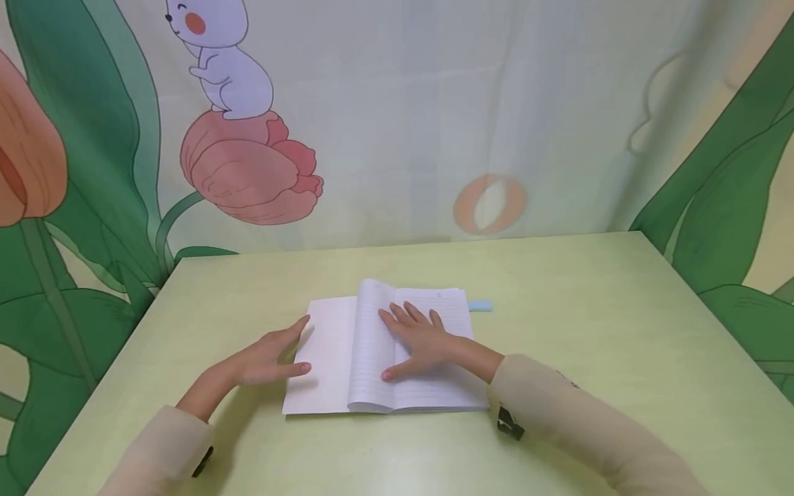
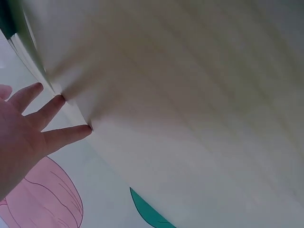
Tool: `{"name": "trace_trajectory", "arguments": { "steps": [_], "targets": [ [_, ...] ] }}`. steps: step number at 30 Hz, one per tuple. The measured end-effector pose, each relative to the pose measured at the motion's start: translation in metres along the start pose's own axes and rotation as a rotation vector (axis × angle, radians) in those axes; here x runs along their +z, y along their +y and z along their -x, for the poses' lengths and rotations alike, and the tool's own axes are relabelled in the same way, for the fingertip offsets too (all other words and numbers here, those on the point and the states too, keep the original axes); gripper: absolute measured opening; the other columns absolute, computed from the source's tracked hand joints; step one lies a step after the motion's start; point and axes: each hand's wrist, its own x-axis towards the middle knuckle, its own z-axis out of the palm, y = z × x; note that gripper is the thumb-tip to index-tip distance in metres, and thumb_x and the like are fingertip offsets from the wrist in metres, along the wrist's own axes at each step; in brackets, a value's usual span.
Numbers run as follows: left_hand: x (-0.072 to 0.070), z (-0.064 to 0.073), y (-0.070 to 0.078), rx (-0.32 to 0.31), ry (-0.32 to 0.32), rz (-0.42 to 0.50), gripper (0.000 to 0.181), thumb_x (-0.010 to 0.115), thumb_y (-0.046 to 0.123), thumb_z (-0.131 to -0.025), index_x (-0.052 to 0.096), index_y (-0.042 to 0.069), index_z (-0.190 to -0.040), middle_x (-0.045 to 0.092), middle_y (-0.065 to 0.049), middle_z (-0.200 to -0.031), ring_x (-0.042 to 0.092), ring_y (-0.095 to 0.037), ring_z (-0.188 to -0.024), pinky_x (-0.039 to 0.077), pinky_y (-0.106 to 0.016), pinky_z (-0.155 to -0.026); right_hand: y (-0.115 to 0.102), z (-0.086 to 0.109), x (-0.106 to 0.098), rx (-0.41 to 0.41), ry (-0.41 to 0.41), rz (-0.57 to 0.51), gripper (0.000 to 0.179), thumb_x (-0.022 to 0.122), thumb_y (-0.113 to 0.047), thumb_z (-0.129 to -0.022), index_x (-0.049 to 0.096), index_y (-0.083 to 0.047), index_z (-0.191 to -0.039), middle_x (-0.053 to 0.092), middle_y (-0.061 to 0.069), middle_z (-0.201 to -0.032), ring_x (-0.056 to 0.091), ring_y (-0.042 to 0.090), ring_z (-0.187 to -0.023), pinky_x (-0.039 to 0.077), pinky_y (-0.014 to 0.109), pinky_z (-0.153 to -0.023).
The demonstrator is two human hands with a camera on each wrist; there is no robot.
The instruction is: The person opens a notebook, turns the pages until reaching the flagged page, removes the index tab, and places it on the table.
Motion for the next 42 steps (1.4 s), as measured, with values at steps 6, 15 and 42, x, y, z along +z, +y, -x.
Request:
{"name": "trace_trajectory", "arguments": {
  "steps": [6,15,42],
  "targets": [
    [-0.002,0.002,0.001,-0.014,0.007,0.047,0.079,0.046,0.042,-0.093,0.005,-0.001,-0.145,0.017,-0.021,-0.147,0.018,-0.039,-0.132,0.017,-0.054,-0.102,-0.019,-0.009,0.004,-0.017,-0.016,0.004,0.1,0.058,-0.065,-0.074,0.006,-0.021,-0.148,0.003,0.006,-0.152,-0.006,0.028,-0.137,-0.001,0.061,-0.1],
    [-0.006,0.0,0.002,-0.017,0.049,0.136,0.073,0.041,0.038,-0.096,0.002,0.001,-0.145,0.022,-0.025,-0.144,0.022,-0.04,-0.13,0.018,-0.055,-0.101,-0.043,-0.016,0.011,-0.086,-0.102,0.066,0.088,0.05,-0.065,-0.08,0.01,-0.026,-0.148,0.005,0.002,-0.152,-0.002,0.025,-0.137,-0.002,0.059,-0.101],
    [0.003,-0.003,0.009,-0.091,0.001,-0.176,0.105,0.069,0.06,-0.066,0.025,0.005,-0.143,0.018,-0.022,-0.146,0.026,-0.045,-0.125,0.028,-0.057,-0.094,0.003,0.011,-0.006,-0.076,-0.009,-0.011,0.081,0.056,-0.049,-0.085,0.015,-0.016,-0.147,0.006,0.012,-0.151,0.0,0.031,-0.137,0.008,0.061,-0.1]
  ]
}}
